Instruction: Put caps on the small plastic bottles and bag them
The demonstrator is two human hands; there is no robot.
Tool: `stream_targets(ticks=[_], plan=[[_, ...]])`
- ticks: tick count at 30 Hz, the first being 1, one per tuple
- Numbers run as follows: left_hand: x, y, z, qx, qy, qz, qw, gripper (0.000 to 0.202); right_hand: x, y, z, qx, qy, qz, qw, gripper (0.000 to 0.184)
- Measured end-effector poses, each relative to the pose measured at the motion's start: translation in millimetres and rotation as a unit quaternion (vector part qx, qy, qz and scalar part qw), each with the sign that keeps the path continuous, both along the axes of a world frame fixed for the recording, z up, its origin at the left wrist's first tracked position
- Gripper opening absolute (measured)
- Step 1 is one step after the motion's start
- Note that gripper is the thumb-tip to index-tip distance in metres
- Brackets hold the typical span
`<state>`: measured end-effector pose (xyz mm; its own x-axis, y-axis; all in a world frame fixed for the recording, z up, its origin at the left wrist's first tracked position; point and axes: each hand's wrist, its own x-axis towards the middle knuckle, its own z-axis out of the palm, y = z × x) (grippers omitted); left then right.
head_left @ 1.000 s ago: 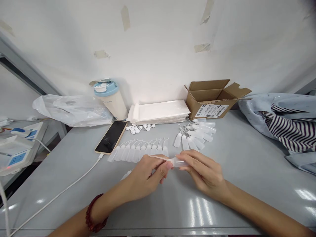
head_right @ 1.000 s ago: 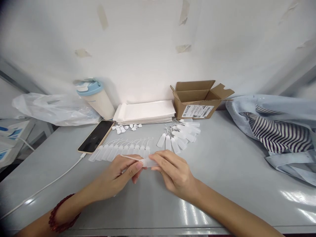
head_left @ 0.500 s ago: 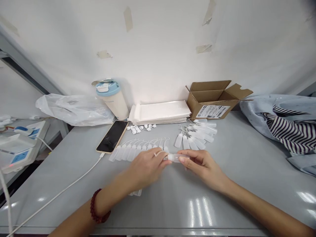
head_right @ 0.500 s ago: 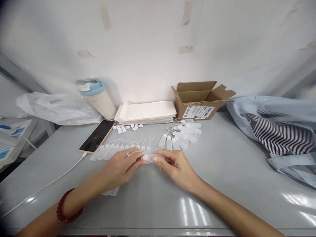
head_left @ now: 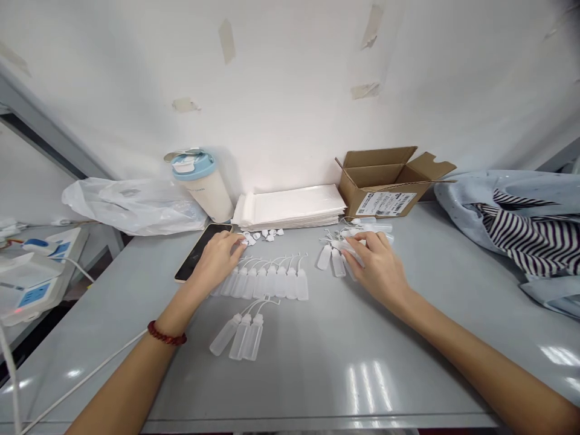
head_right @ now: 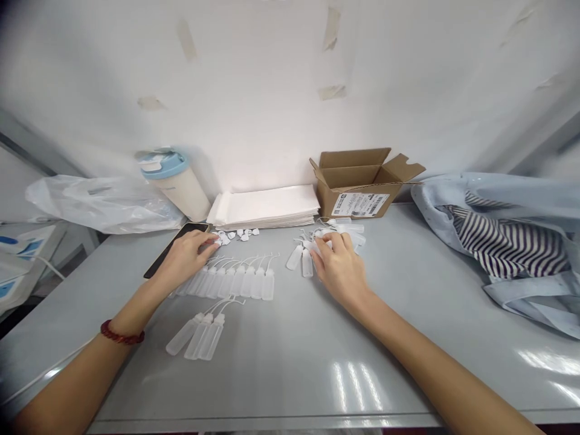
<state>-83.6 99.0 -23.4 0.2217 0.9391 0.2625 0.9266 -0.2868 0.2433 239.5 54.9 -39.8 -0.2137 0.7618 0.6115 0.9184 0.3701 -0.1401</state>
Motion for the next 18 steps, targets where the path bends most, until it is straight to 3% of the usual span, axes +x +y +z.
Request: stream_targets(ticks=[5,9,14,18], plan=[[4.4,-1.1,-2.5,-0.021,0.003,0.004,1.000,0.028,-7.5,-10.5,7.6,0.025,-0.009,0.009,1.000,0.019],[4.1,0.0,-3.8,-0.028,-0.004,0.020,0.999,0.024,-19.9,-24.7,13.1,0.026,0.010,0.069,0.997,0.017],[7.6,-1.3,-0.6,-0.035,-0.033,0.030,0.998,0.020,-39.4,-47.8,11.2,-0.039,0.022,0.175,0.983,0.024],[18.8,-11.6,10.8,-0.025,-0.068,0.044,0.996,0.031,-57.2,-68.0,13.8,-0.124,0.005,0.238,0.963,0.035]])
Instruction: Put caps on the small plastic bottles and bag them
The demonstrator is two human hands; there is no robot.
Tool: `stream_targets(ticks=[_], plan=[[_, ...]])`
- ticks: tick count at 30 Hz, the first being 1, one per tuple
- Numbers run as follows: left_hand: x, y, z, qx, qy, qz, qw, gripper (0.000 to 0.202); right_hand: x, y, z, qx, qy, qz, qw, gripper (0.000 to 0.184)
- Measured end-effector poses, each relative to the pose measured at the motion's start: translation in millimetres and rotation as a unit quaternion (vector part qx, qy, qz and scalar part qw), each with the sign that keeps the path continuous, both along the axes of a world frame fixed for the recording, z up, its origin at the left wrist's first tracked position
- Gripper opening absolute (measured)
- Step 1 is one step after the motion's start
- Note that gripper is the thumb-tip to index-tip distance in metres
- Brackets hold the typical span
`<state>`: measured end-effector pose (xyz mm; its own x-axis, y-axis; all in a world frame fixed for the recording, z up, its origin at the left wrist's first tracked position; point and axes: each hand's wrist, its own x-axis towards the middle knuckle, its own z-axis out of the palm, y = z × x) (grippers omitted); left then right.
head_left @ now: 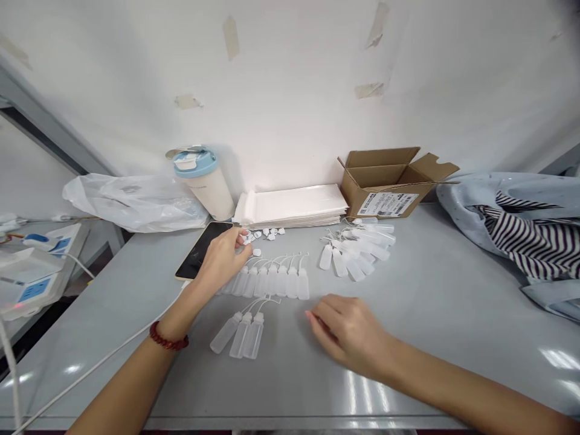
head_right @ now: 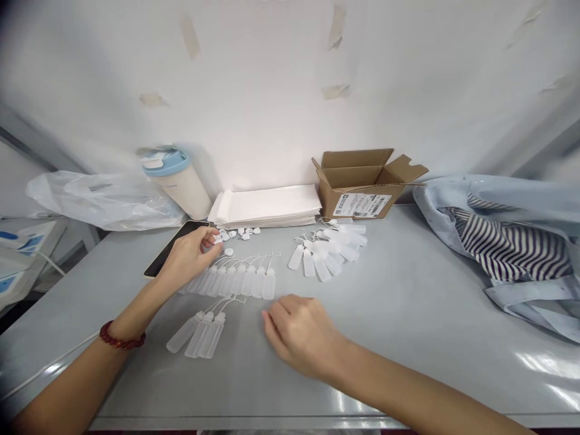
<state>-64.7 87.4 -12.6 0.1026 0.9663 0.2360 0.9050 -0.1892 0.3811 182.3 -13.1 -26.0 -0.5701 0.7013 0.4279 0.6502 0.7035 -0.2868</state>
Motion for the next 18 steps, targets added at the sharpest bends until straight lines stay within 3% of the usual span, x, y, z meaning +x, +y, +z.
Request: stream_targets(ticks=[7,12,18], plan=[[21.1,-20.0,17.0,-0.009,-0.173,-0.005,0.985,0.032,-52.2,-8.8,22.2,-0.230,-0.124,0.030,0.965,0.046],[25.4,-23.7,18.3,-0.043,-0.238,-0.024,0.970,0.033,-80.4,3.1,23.7,-0.284,-0.126,-0.003,0.951,0.045],[29.4,-27.4,18.3,-0.059,-0.284,-0.044,0.956,0.033,-85.2,10.4,16.2,-0.321,-0.122,-0.028,0.939,0.041]])
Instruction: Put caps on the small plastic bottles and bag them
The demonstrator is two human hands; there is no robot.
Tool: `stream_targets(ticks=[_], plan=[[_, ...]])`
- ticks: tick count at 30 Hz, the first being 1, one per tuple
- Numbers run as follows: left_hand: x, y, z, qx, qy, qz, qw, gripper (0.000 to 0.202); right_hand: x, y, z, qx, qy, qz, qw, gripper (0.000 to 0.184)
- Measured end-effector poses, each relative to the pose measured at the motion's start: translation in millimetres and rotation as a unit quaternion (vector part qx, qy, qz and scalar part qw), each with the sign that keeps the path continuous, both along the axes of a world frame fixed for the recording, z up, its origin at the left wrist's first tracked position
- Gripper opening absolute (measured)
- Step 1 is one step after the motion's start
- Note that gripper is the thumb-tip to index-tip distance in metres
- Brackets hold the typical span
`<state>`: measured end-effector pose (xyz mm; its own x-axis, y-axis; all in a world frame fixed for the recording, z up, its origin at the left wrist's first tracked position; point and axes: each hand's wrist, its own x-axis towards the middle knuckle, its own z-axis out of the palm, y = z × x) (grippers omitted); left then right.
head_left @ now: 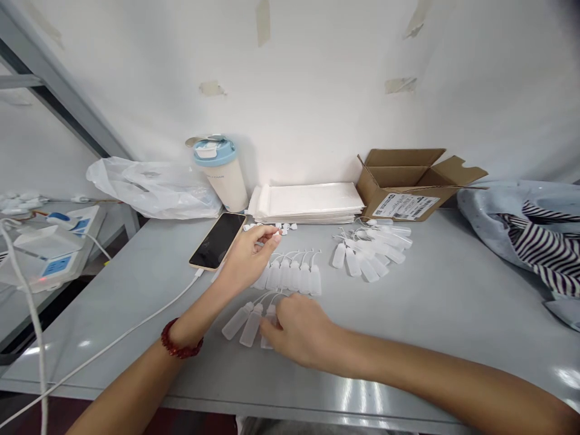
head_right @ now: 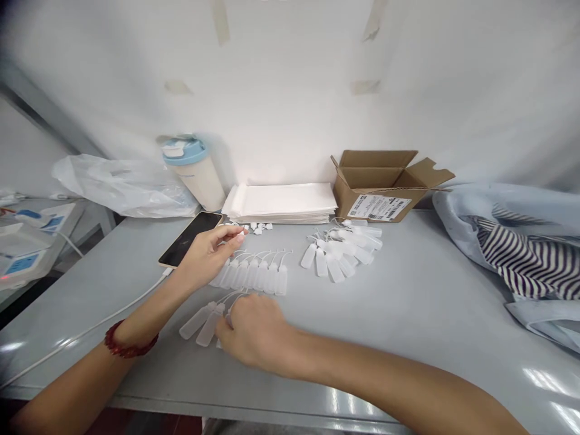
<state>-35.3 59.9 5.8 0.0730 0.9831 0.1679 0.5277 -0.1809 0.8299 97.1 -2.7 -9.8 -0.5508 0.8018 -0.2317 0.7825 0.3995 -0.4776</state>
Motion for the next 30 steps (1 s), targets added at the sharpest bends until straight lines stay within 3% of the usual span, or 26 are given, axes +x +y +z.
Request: stream_targets(ticks=[7,11,19,24,27,30], plan=[[5.5,-8.5,9.2,-0.092,-0.097,-0.035,0.990,0.030,25.2,-11.0,-6.4,-0.024,0.045,-0.030,0.998,0.041],[8.8,-14.1,12.5,-0.131,-0.190,-0.055,0.971,0.025,51.8,-16.7,-5.9,-0.008,0.125,-0.016,0.992,0.032],[21.1,-27.5,10.5,-0.205,-0.323,-0.079,0.921,0.023,94.7,7.8,9.9,0.067,0.318,-0.035,0.945,0.011],[34.7,-40.8,8.4,-0.247,-0.391,-0.140,0.875,0.019,104.3,8.3,15.6,-0.075,0.383,-0.100,0.915,0.015],[39.8,-46.2,6.9,-0.255,-0.396,-0.164,0.866,0.015,104.8,5.9,16.3,-0.200,0.448,-0.108,0.865,0.018],[42.1,-48.6,5.7,-0.246,-0.388,-0.181,0.869,0.013,104.8,6.8,13.7,-0.277,0.494,-0.106,0.817,0.020]])
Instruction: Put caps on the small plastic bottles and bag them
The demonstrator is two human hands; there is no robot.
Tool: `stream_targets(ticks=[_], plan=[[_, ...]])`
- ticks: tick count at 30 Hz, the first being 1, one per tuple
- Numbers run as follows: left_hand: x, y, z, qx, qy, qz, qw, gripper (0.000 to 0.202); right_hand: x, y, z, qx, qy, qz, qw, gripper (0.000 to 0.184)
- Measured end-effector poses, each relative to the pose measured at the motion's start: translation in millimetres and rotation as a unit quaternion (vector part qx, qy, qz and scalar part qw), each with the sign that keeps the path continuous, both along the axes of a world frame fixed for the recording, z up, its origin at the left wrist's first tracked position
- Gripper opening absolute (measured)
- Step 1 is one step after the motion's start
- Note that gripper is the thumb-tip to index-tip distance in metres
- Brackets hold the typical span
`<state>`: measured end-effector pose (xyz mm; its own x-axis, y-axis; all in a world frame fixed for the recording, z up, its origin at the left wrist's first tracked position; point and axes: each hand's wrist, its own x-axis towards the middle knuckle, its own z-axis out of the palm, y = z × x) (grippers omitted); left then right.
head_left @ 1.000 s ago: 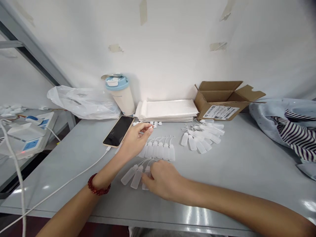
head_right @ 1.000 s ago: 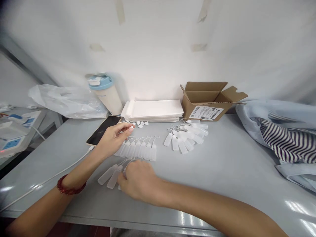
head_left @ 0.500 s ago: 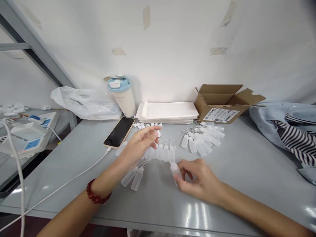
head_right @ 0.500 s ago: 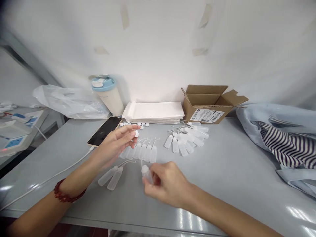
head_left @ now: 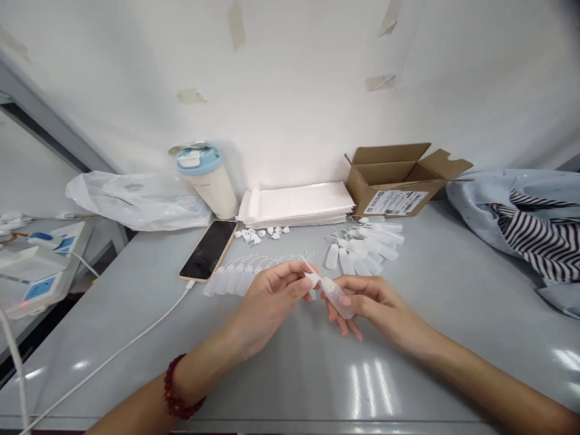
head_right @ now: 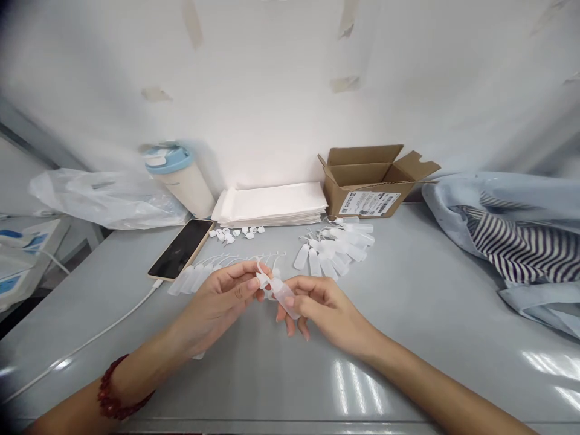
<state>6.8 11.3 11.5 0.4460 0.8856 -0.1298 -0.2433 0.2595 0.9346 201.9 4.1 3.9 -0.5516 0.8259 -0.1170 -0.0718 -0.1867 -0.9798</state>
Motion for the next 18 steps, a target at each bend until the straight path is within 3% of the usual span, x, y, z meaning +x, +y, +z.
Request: stream_targets(ticks=[4,8,13,18], plan=[[0.4,-1.7,-1.5,0.045,0.028,0.018,0.998,0.011,0.3,2.9,-5.7,-0.065,0.046,0.019,0.997,0.021],[-0.1,-5.3,0.3,0.118,0.116,0.031,0.986,0.010,0.0,2.3,-8.1,-0.085,0.056,0.035,0.994,0.025],[-0.3,-6.4,3.2,0.196,0.183,0.067,0.961,0.008,1.3,-0.6,-6.2,-0.016,-0.031,0.020,0.999,0.032],[-2.3,-2.3,2.3,0.148,0.193,0.044,0.969,0.009,2.5,-2.7,-4.1,0.017,-0.071,0.025,0.997,0.034]])
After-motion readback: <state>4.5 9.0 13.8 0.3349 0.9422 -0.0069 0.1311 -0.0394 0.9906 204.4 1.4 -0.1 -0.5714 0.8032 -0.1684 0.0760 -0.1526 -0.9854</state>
